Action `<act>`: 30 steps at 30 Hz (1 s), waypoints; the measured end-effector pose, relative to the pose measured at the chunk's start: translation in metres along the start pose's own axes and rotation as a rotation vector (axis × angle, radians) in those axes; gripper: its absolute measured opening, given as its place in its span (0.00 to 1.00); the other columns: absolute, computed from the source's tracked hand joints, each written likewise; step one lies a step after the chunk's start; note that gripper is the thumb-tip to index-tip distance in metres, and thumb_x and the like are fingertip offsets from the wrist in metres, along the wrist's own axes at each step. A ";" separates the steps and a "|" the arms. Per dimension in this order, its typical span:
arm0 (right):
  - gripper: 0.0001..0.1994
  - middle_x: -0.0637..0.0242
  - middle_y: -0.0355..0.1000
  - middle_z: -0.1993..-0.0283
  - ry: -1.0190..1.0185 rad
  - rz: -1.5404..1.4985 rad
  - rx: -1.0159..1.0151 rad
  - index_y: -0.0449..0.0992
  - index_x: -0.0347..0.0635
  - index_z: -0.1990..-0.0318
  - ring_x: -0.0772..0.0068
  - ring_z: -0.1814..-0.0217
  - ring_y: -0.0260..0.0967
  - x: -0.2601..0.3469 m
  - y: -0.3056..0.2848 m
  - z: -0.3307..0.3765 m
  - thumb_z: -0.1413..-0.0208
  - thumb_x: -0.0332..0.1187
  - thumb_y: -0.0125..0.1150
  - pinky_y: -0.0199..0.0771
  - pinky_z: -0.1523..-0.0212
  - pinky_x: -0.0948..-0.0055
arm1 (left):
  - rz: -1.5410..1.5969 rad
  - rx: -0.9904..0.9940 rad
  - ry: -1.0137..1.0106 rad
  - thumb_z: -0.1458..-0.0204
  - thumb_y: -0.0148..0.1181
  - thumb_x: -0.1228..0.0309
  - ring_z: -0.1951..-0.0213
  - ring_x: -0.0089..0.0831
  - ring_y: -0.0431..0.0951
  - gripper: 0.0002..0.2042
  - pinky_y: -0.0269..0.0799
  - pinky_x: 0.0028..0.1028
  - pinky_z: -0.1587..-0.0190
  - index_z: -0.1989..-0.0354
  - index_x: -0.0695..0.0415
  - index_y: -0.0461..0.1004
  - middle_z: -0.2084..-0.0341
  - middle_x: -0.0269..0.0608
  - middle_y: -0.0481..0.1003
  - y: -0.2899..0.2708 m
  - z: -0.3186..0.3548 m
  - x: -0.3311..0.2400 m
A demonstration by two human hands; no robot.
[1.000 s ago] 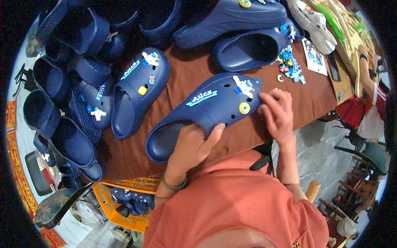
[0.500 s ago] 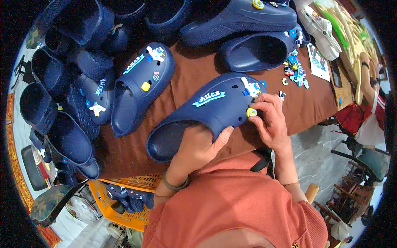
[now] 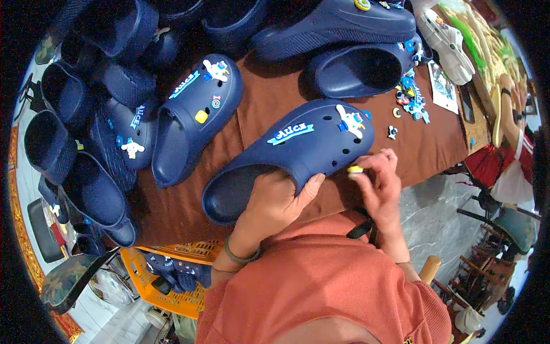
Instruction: Manually attaching small decorative charms and accessories to foam clogs.
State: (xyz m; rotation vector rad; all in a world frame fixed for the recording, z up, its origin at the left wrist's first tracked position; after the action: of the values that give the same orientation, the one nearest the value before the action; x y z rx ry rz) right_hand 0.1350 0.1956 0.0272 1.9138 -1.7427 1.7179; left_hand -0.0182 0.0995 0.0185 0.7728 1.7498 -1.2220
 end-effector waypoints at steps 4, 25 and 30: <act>0.09 0.66 0.74 0.65 0.131 -0.137 -0.065 0.78 0.40 0.66 0.66 0.59 0.67 -0.019 -0.013 -0.010 0.58 0.25 0.70 0.62 0.53 0.70 | -0.009 -0.029 0.030 0.44 0.59 0.66 0.73 0.52 0.77 0.11 0.71 0.41 0.71 0.66 0.64 0.77 0.75 0.56 0.76 -0.001 -0.001 -0.003; 0.21 0.71 0.69 0.56 -0.318 0.425 0.083 0.78 0.53 0.51 0.63 0.57 0.63 0.026 0.000 -0.027 0.57 0.31 0.69 0.55 0.44 0.52 | 0.001 -0.057 0.015 0.44 0.59 0.64 0.75 0.52 0.76 0.12 0.71 0.42 0.72 0.67 0.62 0.78 0.77 0.55 0.75 -0.005 -0.001 -0.002; 0.26 0.67 0.67 0.53 -0.256 0.619 0.178 0.74 0.49 0.46 0.63 0.53 0.62 0.034 0.007 -0.015 0.57 0.32 0.67 0.54 0.41 0.48 | -0.065 -0.004 0.026 0.45 0.60 0.65 0.77 0.50 0.76 0.11 0.69 0.41 0.76 0.69 0.61 0.78 0.78 0.54 0.75 0.002 0.001 0.001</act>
State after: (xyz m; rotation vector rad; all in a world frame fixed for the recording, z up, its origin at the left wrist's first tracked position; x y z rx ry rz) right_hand 0.1124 0.1802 0.0526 1.8479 -2.5726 1.9129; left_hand -0.0171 0.0993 0.0168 0.7377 1.8099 -1.2565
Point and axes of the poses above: each hand's wrist, its own z-axis away from the middle knuckle, its own y-axis out of the palm, x = y × z, the point moved 9 cm from there along -z, towards the middle knuckle
